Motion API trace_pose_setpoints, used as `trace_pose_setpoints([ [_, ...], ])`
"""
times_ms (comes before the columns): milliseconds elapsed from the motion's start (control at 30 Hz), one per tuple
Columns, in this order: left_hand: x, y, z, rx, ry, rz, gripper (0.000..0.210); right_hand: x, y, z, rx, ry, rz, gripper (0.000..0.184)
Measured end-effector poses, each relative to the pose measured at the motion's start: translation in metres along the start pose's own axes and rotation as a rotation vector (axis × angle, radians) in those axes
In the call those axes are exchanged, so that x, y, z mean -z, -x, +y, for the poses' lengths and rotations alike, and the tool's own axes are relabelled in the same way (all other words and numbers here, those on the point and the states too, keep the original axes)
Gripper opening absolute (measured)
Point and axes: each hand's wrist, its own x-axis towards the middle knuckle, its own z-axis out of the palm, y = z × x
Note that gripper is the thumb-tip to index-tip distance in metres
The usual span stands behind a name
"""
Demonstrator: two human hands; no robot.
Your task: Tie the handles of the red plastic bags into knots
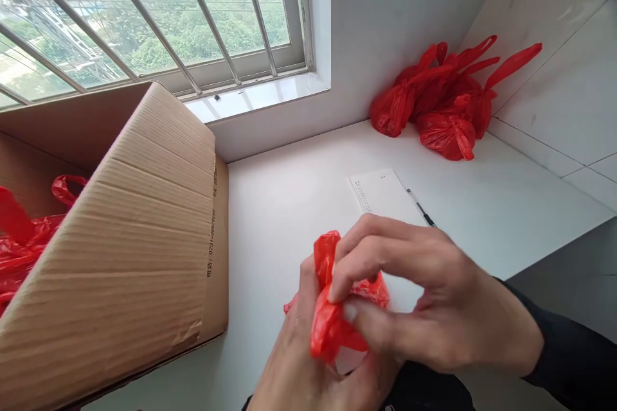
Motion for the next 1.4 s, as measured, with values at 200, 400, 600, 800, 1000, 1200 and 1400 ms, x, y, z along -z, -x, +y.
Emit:
trace_pose_setpoints([
  [200,0.017,-0.023,-0.005,0.196,0.06,-0.44,0.032,0.001,-0.007,0.02,-0.019,0.18,-0.086,0.033],
  [400,0.016,-0.041,0.0,0.392,0.356,-0.549,0.034,0.002,0.004,0.03,-0.021,-0.048,-0.044,0.005],
  [600,0.024,-0.05,-0.008,0.211,0.23,-0.679,0.012,-0.012,0.005,0.054,-0.131,-0.204,-0.123,0.035],
  [800,0.021,-0.047,-0.039,-0.381,-0.23,-0.318,0.047,-0.028,0.003,0.083,-0.397,-0.33,-0.187,0.034],
  [1000,0.007,-0.047,-0.069,-0.824,-0.428,-0.073,0.046,-0.039,0.002,0.096,-0.395,-0.489,-0.339,0.018],
  [1200,0.035,-0.025,-0.089,-0.727,-0.555,-0.164,0.055,-0.019,0.016,0.099,-0.38,-0.14,-0.071,0.016],
  [1400,0.062,0.022,-0.139,-0.525,-0.557,-0.026,0.052,-0.009,0.064,0.139,-0.642,0.08,-0.015,0.023],
])
